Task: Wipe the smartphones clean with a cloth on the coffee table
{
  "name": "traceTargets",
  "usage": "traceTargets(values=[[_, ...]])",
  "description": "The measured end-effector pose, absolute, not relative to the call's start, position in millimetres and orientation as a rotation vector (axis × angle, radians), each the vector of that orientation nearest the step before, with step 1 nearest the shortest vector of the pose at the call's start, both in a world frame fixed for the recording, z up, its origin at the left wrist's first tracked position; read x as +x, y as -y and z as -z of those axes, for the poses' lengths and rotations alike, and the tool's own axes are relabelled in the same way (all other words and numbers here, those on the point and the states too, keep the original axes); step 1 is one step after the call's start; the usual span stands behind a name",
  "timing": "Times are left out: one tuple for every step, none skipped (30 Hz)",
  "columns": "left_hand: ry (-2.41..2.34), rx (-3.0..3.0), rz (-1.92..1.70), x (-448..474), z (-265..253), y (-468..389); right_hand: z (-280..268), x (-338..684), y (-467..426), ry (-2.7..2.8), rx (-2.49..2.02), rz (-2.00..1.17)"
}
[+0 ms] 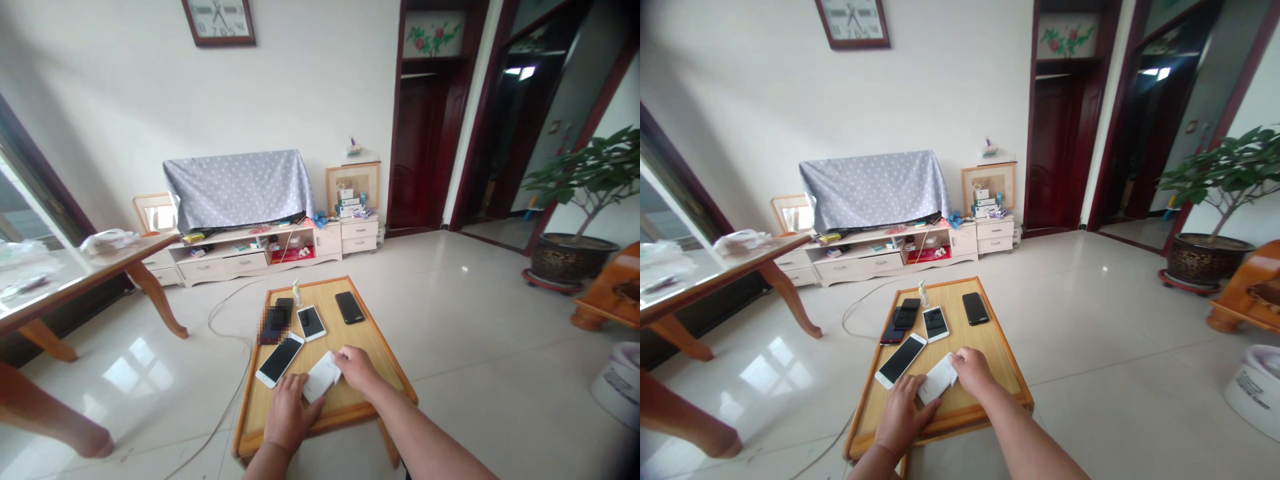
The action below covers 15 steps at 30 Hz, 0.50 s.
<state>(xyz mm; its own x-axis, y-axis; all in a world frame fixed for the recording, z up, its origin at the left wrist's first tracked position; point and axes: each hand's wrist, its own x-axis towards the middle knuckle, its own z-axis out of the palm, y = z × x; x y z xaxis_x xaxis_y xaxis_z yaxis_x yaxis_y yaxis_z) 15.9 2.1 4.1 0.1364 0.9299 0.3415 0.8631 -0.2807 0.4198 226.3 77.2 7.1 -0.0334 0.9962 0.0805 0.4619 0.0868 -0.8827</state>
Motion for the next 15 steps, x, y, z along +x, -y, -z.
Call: traceTargets(values=[[-1.806,2.282,-0.827,16.3,-4.6,-2.4,-8.0,226.4,-76.1,1.610,-1.468,-0.895],[-1.807,2.290,-0.826,16.7,-4.6,-2.9,-8.7,226.9,-75.3,1.611,-1.462,-0.901],[-1.799,2.297,-0.821,16.9,-4.3,-3.6,-9.1,227.7,-75.1,1.606,-1.457,-0.905],[-1.790,2.306,-0.808,17.0,-3.7,-4.2,-9.1,228.6,-75.2,1.594,-1.454,-0.908],[-1.788,2.310,-0.805,17.1,-2.8,-4.8,-8.8,229.7,-75.8,1.577,-1.456,-0.911],[-1.788,2.315,-0.805,17.1,-1.9,-5.3,-8.2,230.7,-76.7,1.554,-1.462,-0.915],[-1.789,2.319,-0.810,17.1,-1.1,-5.6,-7.3,231.6,-77.7,1.528,-1.474,-0.918],[-1.791,2.323,-0.818,17.0,-0.3,-5.8,-6.3,232.3,-78.7,1.503,-1.488,-0.921],[-1.791,2.327,-0.825,17.0,0.3,-5.8,-5.5,232.6,-79.5,1.482,-1.501,-0.926],[-1.789,2.331,-0.829,16.9,0.7,-5.7,-4.8,232.7,-80.0,1.468,-1.510,-0.934],[-1.789,2.333,-0.830,16.8,0.8,-5.6,-4.6,232.4,-80.2,1.464,-1.512,-0.948],[-1.792,2.332,-0.828,16.7,0.8,-5.5,-4.7,231.9,-79.9,1.469,-1.508,-0.964],[-1.795,2.332,-0.821,16.6,0.7,-5.5,-5.2,231.2,-79.4,1.481,-1.500,-0.981],[-1.796,2.330,-0.814,16.5,0.3,-5.4,-6.0,230.6,-78.6,1.497,-1.491,-0.994],[-1.796,2.329,-0.809,16.4,-0.1,-5.4,-7.0,230.2,-77.8,1.516,-1.482,-0.998]])
